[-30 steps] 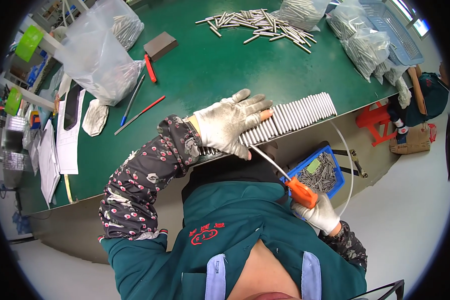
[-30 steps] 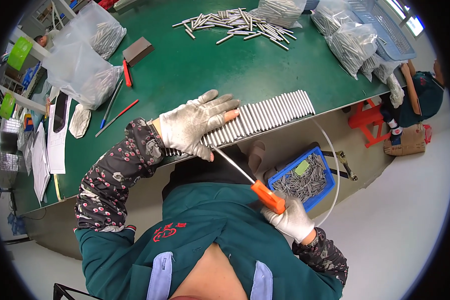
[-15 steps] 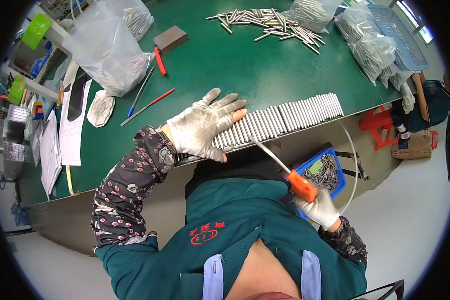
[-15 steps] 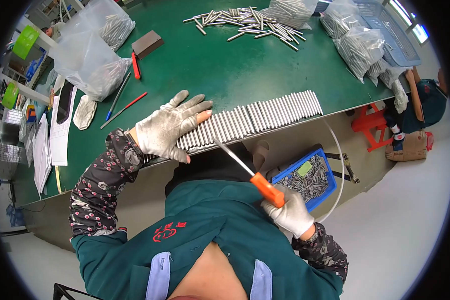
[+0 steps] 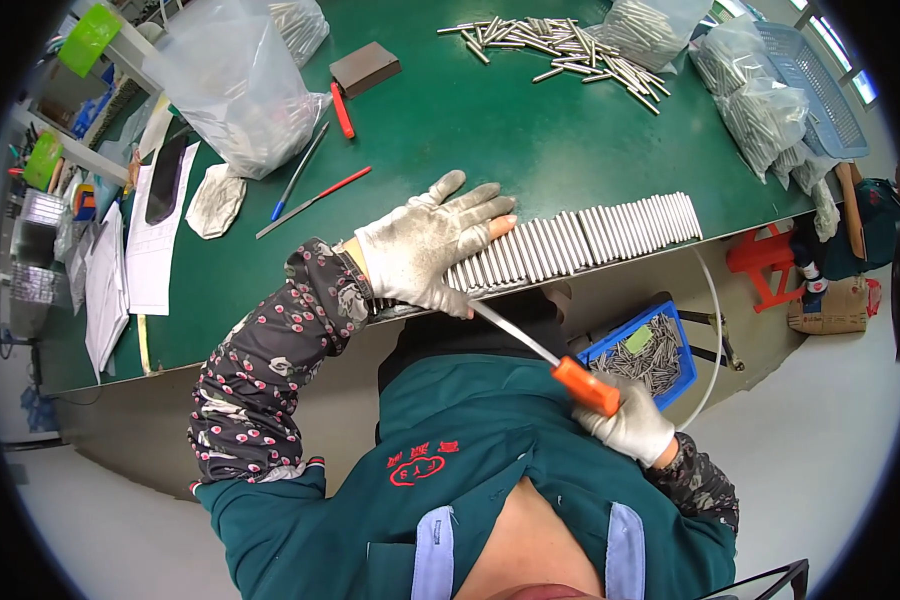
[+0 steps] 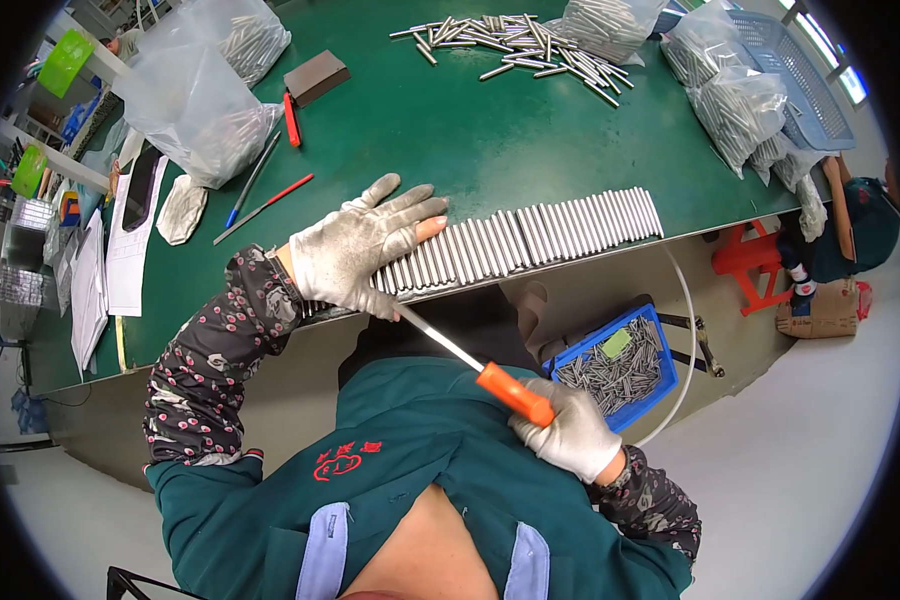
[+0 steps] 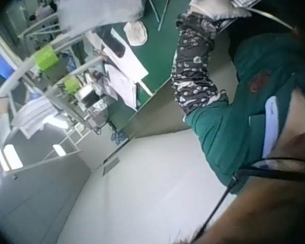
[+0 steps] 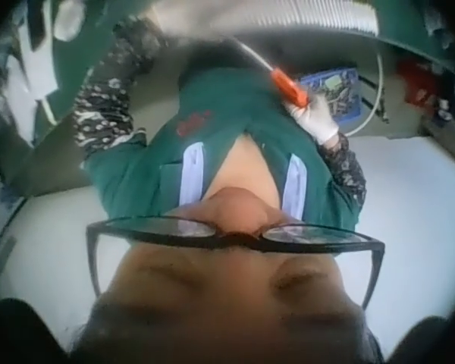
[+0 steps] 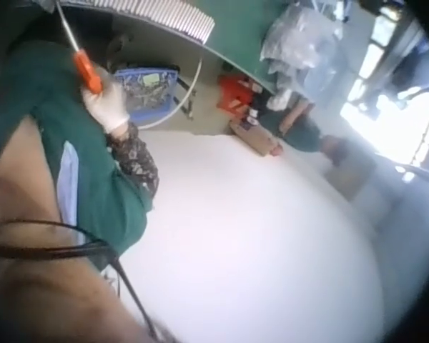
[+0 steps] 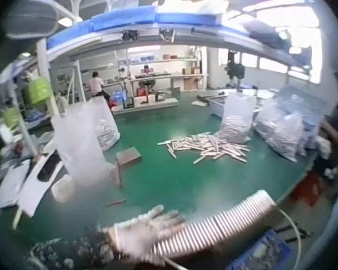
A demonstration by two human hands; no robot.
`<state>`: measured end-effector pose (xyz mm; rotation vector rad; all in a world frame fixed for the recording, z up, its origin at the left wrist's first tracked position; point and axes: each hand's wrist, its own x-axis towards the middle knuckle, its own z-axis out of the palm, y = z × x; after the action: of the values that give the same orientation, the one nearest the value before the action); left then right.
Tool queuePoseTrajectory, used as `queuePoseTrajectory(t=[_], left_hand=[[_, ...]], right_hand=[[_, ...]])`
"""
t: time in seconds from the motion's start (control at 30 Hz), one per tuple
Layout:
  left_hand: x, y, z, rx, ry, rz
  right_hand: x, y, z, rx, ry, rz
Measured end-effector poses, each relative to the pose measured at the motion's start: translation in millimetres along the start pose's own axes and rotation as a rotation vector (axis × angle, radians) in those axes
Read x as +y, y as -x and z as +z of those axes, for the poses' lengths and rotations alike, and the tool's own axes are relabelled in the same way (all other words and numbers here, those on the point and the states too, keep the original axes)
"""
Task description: Organizing and bundling small metal pins at a factory workbench using an air blow gun and a pick tool.
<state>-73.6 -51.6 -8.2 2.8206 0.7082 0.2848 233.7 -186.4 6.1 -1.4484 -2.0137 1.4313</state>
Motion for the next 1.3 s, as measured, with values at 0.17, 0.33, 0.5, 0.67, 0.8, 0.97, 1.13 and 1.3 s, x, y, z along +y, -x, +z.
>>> queuePoseTrajectory(t=[0.17, 0.33, 0.5, 0.67, 0.8, 0.97, 1.13, 1.3], left_hand=[[0, -2, 0, 0.010, -0.011, 0.012], [5, -2, -4, -0.001, 0.002, -0.036], [0, 10, -13, 0.034, -0.066, -0.041], [2, 58, -32, -0.003, -0.103, -0.157], [15, 73, -12, -0.026, -0.042, -0.182], [14, 72, -11, -0.009, -0.036, -0.180], [17, 72, -10, -0.015, -0.058, -0.191], [14, 73, -9, 0.000, -0.044, -0.183]], right_hand=[[0, -2, 0, -0.017, 0.046, -0.027], [3, -5, 0, 0.019, 0.008, 0.032], [7, -9, -6, 0.075, -0.025, 0.040], [0, -14, 4, 0.018, 0.064, -0.097], [-3, -23, 4, 0.012, -0.027, 0.000], [-5, -25, 8, -0.016, 0.029, -0.026], [-11, -26, 10, -0.094, 0.109, -0.118], [-14, -30, 13, -0.089, 0.040, -0.082]])
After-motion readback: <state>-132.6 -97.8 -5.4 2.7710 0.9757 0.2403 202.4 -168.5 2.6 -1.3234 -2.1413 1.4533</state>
